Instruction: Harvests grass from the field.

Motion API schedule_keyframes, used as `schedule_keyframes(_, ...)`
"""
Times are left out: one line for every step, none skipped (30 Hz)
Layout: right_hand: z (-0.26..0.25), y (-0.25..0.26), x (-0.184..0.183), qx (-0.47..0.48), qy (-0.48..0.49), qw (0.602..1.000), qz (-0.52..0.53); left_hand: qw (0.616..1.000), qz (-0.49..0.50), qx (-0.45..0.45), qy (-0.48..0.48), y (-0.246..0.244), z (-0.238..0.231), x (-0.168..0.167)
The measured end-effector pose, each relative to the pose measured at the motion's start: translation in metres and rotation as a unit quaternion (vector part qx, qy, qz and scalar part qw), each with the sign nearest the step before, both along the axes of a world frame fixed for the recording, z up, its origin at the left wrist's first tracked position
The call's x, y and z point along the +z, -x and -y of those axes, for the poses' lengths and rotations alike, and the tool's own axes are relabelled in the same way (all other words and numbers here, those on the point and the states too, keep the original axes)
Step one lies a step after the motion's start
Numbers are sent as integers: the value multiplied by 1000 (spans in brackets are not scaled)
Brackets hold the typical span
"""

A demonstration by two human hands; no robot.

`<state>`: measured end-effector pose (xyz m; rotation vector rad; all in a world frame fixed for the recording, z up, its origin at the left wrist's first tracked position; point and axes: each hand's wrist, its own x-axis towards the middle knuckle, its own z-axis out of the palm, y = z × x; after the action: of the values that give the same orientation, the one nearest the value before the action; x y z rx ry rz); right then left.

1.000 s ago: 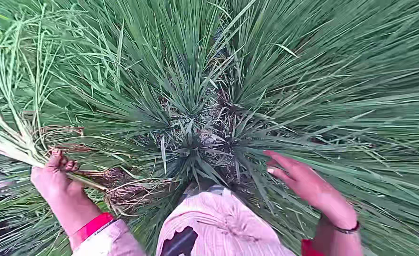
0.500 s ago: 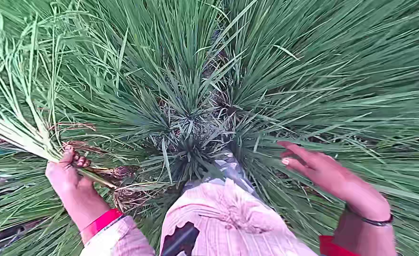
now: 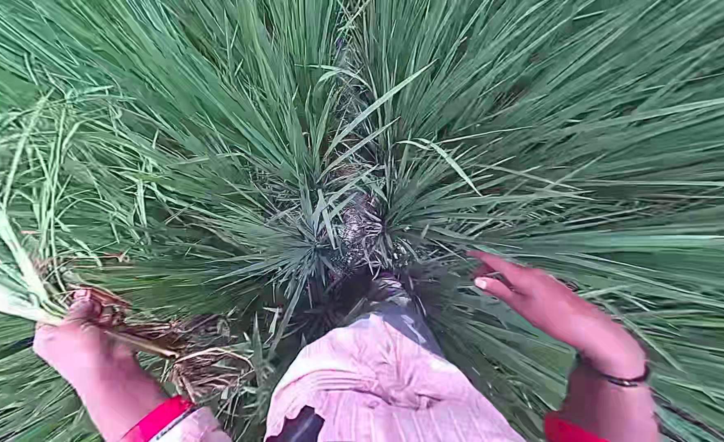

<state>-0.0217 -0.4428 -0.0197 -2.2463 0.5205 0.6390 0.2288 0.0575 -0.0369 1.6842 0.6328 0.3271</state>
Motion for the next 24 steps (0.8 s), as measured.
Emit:
schedule_keyframes(12,-6,-3,-4,-2,1000,6,1000,3,4,-1,-11,15,3)
schedule_keyframes(25,-13,-4,-8,-5,1000,10,1000,5,10,2,-21,29,4)
schedule_keyframes(37,-19,-3,-10,-3,1000,9,1000,7,16,4,-30,41,4)
schedule_keyframes(49,-23,-1,-12,0,1000,9,1000,7,19,5,-37,50,3)
schedule_keyframes(59,-28,3,-13,5,1000,6,1000,8,22,3,-42,57,2)
schedule_keyframes(69,-33,8,-14,10,1000,2,1000,10,22,3,-47,62,2)
schedule_keyframes(81,-39,13,-13,21,1000,4,1000,14,20,5,-53,64,0)
schedule_keyframes(91,-45,18,-10,32,999,10,1000,16,19,7,-55,65,-1)
schedule_keyframes(100,-50,24,-9,42,999,18,1000,16,24,9,-57,69,0)
schedule_keyframes(109,-55,28,-5,53,998,27,999,14,32,11,-58,74,3)
schedule_keyframes(117,-59,32,0,65,997,31,999,10,39,11,-58,79,6)
schedule_keyframes(124,-63,34,6,73,997,35,999,7,46,12,-59,82,8)
schedule_keyframes(130,-69,37,12,80,996,44,999,4,52,11,-61,84,10)
schedule_keyframes(134,-74,39,18,86,995,53,998,1,55,10,-63,86,11)
schedule_keyframes(138,-82,44,24,89,994,56,998,-1,57,9,-67,89,12)
schedule_keyframes(141,-89,48,27,91,994,59,998,-5,59,6,-69,92,13)
schedule_keyframes(146,-94,51,31,94,993,63,998,-9,62,1,-72,96,13)
schedule_keyframes(152,-99,53,34,98,992,71,998,-11,64,-2,-76,98,11)
schedule_keyframes(160,-102,53,36,106,990,84,998,-12,65,-5,-83,99,9)
schedule_keyframes(169,-105,53,32,113,989,94,998,-12,65,-9,-90,102,7)
schedule_keyframes(178,-108,52,26,121,987,98,998,-13,64,-12,-99,104,4)
schedule_keyframes(186,-110,49,19,131,986,104,998,-15,62,-17,-109,108,3)
schedule_keyframes(192,-114,48,12,139,984,108,998,-16,61,-19,-120,111,0)
schedule_keyframes(197,-120,47,5,146,984,104,998,-16,58,-21,-133,114,-5)
